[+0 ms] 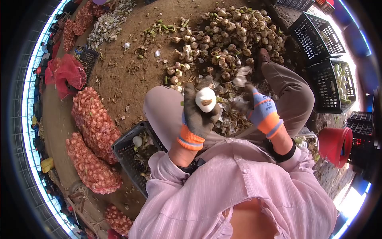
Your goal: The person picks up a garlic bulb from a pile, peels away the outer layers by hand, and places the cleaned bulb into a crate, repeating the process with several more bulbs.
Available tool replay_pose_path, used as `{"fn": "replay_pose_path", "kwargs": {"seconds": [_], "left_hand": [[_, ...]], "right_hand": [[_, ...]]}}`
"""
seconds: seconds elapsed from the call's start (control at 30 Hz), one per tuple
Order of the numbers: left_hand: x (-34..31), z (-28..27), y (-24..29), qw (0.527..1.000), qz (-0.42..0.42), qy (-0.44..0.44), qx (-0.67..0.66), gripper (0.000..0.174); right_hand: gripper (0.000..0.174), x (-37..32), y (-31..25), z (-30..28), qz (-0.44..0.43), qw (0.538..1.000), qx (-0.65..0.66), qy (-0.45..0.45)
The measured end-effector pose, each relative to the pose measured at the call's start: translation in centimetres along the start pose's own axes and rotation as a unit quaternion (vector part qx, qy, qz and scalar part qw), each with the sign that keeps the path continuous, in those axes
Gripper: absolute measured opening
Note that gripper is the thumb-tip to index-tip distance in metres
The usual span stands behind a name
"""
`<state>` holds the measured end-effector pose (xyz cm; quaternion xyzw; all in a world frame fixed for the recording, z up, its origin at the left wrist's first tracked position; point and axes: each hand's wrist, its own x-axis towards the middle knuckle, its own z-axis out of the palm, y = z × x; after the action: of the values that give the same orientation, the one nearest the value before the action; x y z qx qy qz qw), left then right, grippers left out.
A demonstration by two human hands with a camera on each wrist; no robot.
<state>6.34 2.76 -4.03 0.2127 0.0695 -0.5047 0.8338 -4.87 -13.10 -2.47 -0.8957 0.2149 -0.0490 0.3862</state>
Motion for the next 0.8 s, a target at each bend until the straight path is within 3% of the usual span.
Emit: {"fn": "replay_pose_path", "kwargs": {"seconds": [0.03, 0.07, 0.1, 0.13, 0.17, 0.2, 0.23, 0.3, 0.33, 0.4, 0.47, 0.53, 0.57, 0.63, 0.7, 0.8], "left_hand": [[0.2, -0.5, -0.3, 0.999, -0.004, 0.002, 0.04, 0.058], [0.7, 0.9, -1.4, 0.991, 0.023, 0.128, 0.034, 0.063], [0.5, 1.4, -1.6, 0.99, 0.046, 0.082, 0.105, 0.06], [1.0, -1.3, -2.2, 0.926, 0.158, 0.05, 0.34, 0.058], [1.1, -1.7, -2.2, 0.913, 0.154, 0.057, 0.373, 0.055], [1.1, -2.0, -2.2, 0.9, 0.15, 0.063, 0.405, 0.053], [1.2, -2.4, -2.2, 0.885, 0.146, 0.069, 0.436, 0.051], [0.0, 0.5, -0.7, 0.968, -0.003, 0.047, 0.248, 0.05], [-0.8, 0.9, -0.9, 0.899, 0.091, 0.052, 0.425, 0.046], [-0.4, 0.4, -0.9, 0.905, 0.077, 0.077, 0.412, 0.046], [-0.4, 0.6, -1.2, 0.868, 0.156, 0.064, 0.467, 0.046], [-0.4, 1.6, -1.5, 0.813, 0.221, 0.04, 0.537, 0.046], [-0.4, 1.6, -1.4, 0.807, 0.23, 0.032, 0.543, 0.046], [-0.4, 1.4, -1.3, 0.794, 0.247, 0.017, 0.555, 0.045], [-0.9, 1.2, -0.3, 0.909, 0.017, 0.07, 0.411, 0.045], [-0.3, -0.2, -0.5, 0.959, -0.037, 0.031, 0.279, 0.042]], "right_hand": [[0.052, -0.2, -1.0, -0.3, -0.05, 0.996, 0.07, 0.005], [0.056, -0.5, -1.5, -0.3, -0.07, 0.988, 0.135, -0.027], [0.04, -0.5, -3.7, -1.5, -0.081, 0.981, 0.167, -0.061], [0.038, -0.3, -4.2, -1.4, -0.107, 0.983, 0.137, -0.058], [0.036, 0.1, -4.5, -1.2, -0.134, 0.983, 0.108, -0.055], [0.032, 0.7, -4.9, -0.9, -0.078, 0.971, 0.214, -0.078], [0.025, 0.9, -5.3, -1.8, 0.067, 0.862, 0.462, -0.195], [0.025, 1.9, -2.5, -2.0, 0.128, 0.833, 0.458, -0.283], [0.025, 1.9, -1.3, -1.6, 0.16, 0.823, 0.46, -0.292], [0.025, 1.5, -1.7, -2.0, 0.174, 0.797, 0.498, -0.293], [0.027, 0.8, -1.8, -1.8, 0.144, 0.762, 0.562, -0.287], [0.028, 0.8, -2.4, -0.3, 0.021, 0.86, 0.471, -0.195], [0.029, 0.9, -2.6, 0.2, -0.041, 0.896, 0.418, -0.146], [0.031, 1.0, -2.4, 0.1, 0.062, 0.852, 0.477, -0.207], [0.031, 1.4, -2.0, -0.8, 0.138, 0.815, 0.487, -0.282], [0.03, 1.5, -0.6, 0.1, 0.169, 0.77, 0.543, -0.29]]}}
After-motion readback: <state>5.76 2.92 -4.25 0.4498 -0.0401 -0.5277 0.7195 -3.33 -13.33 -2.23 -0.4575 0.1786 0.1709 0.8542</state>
